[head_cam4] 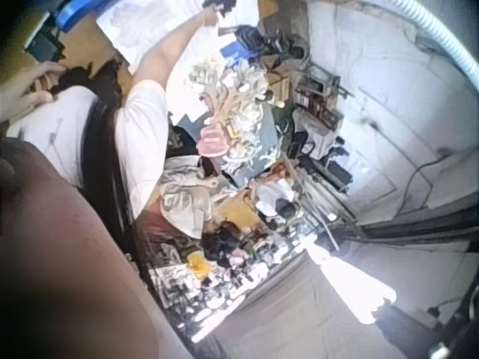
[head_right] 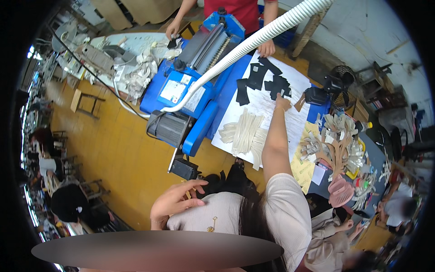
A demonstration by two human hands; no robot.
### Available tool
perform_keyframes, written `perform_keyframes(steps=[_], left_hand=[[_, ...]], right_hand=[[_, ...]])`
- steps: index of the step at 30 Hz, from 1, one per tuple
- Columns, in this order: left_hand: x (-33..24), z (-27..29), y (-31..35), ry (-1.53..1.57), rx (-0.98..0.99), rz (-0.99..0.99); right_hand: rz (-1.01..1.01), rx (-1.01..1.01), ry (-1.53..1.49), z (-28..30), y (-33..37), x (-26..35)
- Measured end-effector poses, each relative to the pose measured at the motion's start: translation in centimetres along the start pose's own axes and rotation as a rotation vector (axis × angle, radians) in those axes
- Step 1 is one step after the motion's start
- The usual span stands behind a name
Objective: The person assembles small leather pieces on a workbench, using a hammer to tap and flatten them. They handle multiple black and beige leather parts, aligning and stacking them, then move to a machine to process additional pieces before returning to manual assembly.
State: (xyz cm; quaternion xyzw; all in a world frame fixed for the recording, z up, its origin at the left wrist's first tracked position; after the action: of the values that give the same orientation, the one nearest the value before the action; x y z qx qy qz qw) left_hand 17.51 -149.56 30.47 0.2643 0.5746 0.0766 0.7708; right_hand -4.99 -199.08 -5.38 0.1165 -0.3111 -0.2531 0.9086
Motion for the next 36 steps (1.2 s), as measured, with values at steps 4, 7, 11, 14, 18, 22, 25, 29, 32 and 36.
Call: perform_keyframes(steps=[4, 7, 11, 14, 18, 22, 25, 29, 32, 36], left_hand=[[0.6, -0.5, 0.4, 0.123, -0.166, 0.034], [1.5, -1.2, 0.6, 0.211, -0.228, 0.123], [2.1, -1.3, 0.5, 0.199, -0.289, 0.172], [2.3, -1.2, 0.2, 0.216, -0.316, 0.149], [1.9, -0.7, -0.6, 0.15, -0.296, 0.12], [1.3, 0.2, -1.6, 0.101, -0.284, 0.123], [0.9, 0.8, -1.9, 0.07, -0.291, 0.123], [0.8, 1.4, -2.0, 0.047, -0.289, 0.119], [1.4, 1.6, -2.3, 0.045, -0.277, 0.146], [1.4, 1.9, -2.4, 0.029, -0.288, 0.122]], right_hand=[[-0.2, -0.018, -0.089, 0.4, 2.4, 0.7], [-0.289, -0.055, -0.043, 1.5, 4.4, 1.7], [-0.352, -0.058, -0.017, 1.6, 5.4, 2.5], [-0.389, -0.118, -0.092, 2.0, 5.6, 2.6], [-0.38, -0.023, -0.163, 2.6, 5.2, 2.7], [-0.297, 0.108, -0.193, 2.5, 4.8, 3.2], [-0.295, 0.071, -0.208, 1.6, 4.0, 3.2], [-0.297, 0.123, -0.574, -2.0, 0.7, 3.0], [-0.406, 0.073, -0.889, -3.8, -1.3, 1.9], [-0.561, 0.029, -1.188, -4.9, -1.4, 1.1]])
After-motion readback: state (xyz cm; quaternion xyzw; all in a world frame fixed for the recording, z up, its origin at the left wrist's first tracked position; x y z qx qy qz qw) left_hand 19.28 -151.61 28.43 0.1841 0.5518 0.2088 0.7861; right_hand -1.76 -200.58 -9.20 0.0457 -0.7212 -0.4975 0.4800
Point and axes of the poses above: each hand's wrist, its own y-axis away from the middle knuckle, its own z-axis out of the back of the hand, x = y × z, the point moved 8 cm from there along -y, towards the middle knuckle, and after that the axes turned 7 degrees about x, right-handed, at the moved point
